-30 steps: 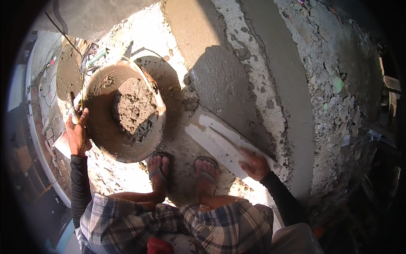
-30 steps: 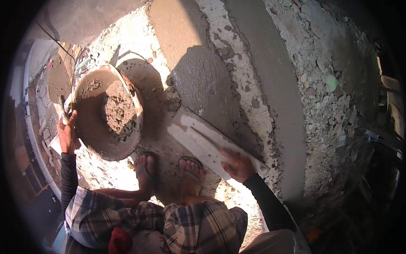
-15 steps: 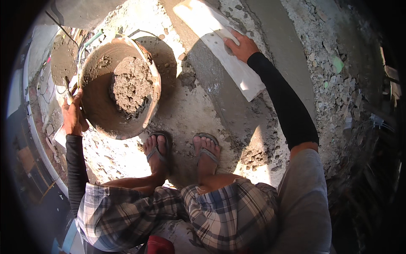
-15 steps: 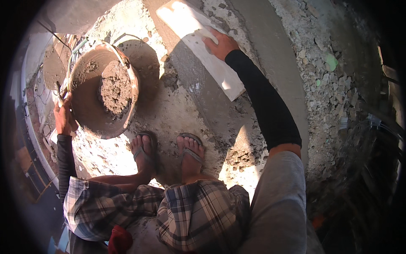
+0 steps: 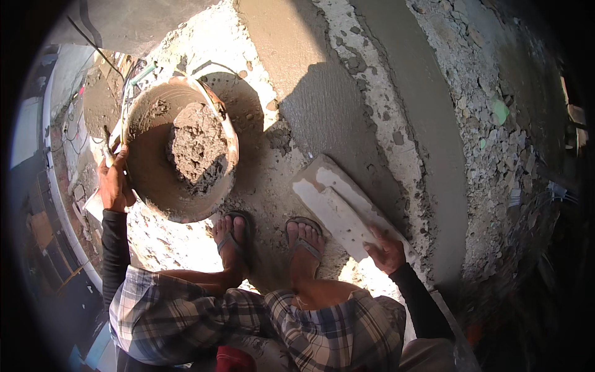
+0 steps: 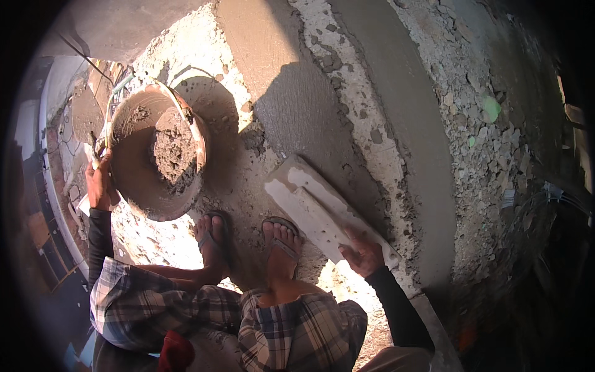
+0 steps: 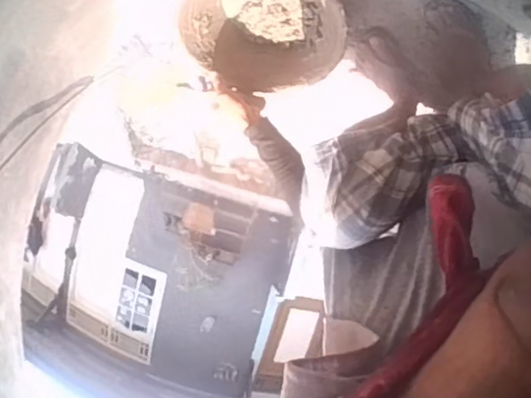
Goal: The person scoops wet cement from a bucket using a trowel and applies it to a floor trench. They spread and smooth the cement along the trench, then use a long straight edge to level the surface.
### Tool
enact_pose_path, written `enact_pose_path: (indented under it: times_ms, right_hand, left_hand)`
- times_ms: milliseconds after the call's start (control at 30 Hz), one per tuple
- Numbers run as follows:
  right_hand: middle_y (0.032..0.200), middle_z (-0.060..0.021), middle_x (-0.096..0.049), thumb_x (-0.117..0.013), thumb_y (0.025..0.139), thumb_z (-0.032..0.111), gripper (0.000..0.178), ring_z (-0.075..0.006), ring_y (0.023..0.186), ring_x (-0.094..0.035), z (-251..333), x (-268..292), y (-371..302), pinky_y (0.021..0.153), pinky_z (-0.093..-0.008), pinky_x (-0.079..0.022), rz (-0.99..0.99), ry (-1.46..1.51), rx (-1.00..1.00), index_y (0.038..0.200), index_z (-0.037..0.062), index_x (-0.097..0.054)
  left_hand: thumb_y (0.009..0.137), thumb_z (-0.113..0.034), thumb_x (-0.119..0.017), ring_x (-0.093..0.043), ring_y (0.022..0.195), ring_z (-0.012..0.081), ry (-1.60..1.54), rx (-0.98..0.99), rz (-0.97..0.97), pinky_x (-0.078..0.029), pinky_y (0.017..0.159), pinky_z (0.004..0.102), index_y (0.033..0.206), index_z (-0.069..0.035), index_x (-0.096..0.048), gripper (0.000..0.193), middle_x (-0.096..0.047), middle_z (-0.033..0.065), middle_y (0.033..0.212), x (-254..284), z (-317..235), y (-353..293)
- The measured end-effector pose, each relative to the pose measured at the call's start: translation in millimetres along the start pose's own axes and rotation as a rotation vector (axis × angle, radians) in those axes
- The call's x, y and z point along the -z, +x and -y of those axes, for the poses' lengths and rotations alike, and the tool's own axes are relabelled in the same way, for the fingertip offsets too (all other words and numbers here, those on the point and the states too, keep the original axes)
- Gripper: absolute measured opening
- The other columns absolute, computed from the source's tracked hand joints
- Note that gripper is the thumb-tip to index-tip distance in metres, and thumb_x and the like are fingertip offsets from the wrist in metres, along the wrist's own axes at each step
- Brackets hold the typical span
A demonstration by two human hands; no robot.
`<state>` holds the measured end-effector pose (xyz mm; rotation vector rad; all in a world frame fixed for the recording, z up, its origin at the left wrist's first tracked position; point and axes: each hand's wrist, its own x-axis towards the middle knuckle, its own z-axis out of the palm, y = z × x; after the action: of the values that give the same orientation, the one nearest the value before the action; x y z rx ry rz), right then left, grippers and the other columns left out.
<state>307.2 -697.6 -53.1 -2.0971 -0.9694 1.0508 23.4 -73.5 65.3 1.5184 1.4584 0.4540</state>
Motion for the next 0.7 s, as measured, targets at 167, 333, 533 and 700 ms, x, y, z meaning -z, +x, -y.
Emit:
enact_pose_path:
  times_ms: [167,333,533,700]
  right_hand:
    - [0.121,-0.0278,-0.066,-0.062,0.096,0.025,0.061,-0.0432,0.105,-0.068,40.6,0.0,137.7,0.091,-0.0464,-0.054,-0.271,0.053,0.034,0.152,0.0075,-0.043]
    - [0.118,-0.033,-0.065,-0.056,0.098,0.029,0.059,-0.0505,0.105,-0.064,97.4,24.6,315.6,0.091,-0.051,-0.052,-0.426,-0.049,0.212,0.15,0.0055,-0.043]
    - [0.112,-0.0285,-0.069,-0.052,0.096,0.037,0.064,-0.0379,0.098,-0.071,131.9,37.7,471.4,0.094,-0.044,-0.052,-0.392,-0.089,0.025,0.149,0.0016,-0.045]
    - [0.134,-0.0266,-0.061,-0.051,0.094,0.041,0.065,-0.0435,0.121,-0.06,158.6,31.8,510.9,0.106,-0.0473,-0.045,-0.299,-0.019,-0.146,0.152,0.0116,-0.044]
  left_hand:
    - [0.092,-0.02,-0.072,-0.06,0.107,0.0162,0.099,-0.09,-0.001,-0.043,0.1,0.0322,0.134,-0.002,-0.063,0.047,-0.069,0.0079,0.116,1.0,-6.7,-1.6]
    - [0.093,-0.025,-0.072,-0.062,0.106,0.0175,0.094,-0.085,0.009,-0.046,0.099,0.0332,0.136,-0.004,-0.063,0.048,-0.07,0.0107,0.119,-9.1,-3.4,-0.2]
    - [0.093,-0.022,-0.071,-0.061,0.102,0.0163,0.133,-0.088,-0.068,-0.046,0.096,0.0323,0.135,-0.005,-0.064,0.046,-0.07,0.0075,0.115,-9.7,-8.5,-7.7]
    - [0.093,-0.017,-0.071,-0.061,0.1,0.0141,0.107,-0.052,-0.056,-0.046,0.094,0.0309,0.133,-0.003,-0.065,0.043,-0.07,0.0055,0.112,-18.1,-21.9,-13.4]
